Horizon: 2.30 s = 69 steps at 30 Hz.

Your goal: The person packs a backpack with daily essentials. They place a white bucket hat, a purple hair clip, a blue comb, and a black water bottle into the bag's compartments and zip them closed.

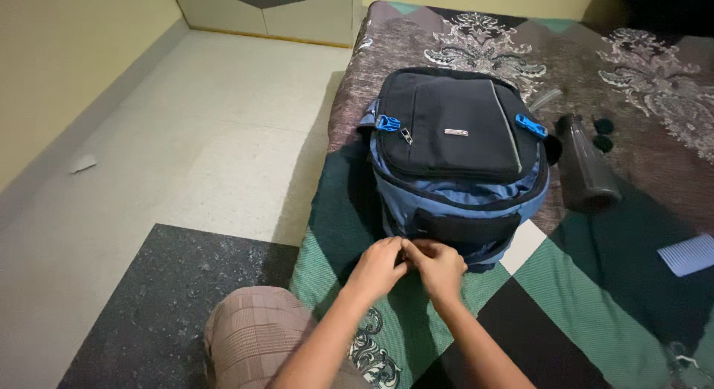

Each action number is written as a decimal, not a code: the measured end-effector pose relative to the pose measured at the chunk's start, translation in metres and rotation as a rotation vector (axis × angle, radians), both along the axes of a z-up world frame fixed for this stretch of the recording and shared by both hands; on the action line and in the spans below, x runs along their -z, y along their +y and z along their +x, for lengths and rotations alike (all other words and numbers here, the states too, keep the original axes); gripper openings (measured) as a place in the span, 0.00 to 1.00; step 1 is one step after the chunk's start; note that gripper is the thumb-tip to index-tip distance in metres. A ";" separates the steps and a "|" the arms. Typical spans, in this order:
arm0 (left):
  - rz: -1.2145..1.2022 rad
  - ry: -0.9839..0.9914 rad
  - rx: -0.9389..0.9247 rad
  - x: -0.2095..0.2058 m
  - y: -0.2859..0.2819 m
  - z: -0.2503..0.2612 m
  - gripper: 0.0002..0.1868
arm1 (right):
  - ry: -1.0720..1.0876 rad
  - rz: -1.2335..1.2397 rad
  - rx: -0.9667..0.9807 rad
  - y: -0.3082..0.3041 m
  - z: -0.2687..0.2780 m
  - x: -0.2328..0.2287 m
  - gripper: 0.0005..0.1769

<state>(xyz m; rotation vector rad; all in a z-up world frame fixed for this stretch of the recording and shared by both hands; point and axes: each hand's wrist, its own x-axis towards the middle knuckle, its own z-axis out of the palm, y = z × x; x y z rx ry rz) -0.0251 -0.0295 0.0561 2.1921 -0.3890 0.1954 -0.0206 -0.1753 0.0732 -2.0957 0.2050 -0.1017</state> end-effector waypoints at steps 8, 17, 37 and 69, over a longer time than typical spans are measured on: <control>0.008 0.097 0.059 -0.010 0.015 0.006 0.09 | -0.058 0.048 -0.013 -0.002 0.000 0.018 0.17; -0.145 -0.157 -0.135 -0.028 0.018 0.009 0.15 | -0.017 0.005 0.028 -0.003 0.003 0.021 0.15; 0.021 -0.358 -0.227 -0.020 0.018 0.010 0.08 | -0.228 -0.291 0.085 -0.002 0.000 0.042 0.16; 0.017 -0.328 -0.268 -0.019 0.015 0.005 0.08 | -0.307 -0.413 0.132 -0.030 -0.007 0.039 0.13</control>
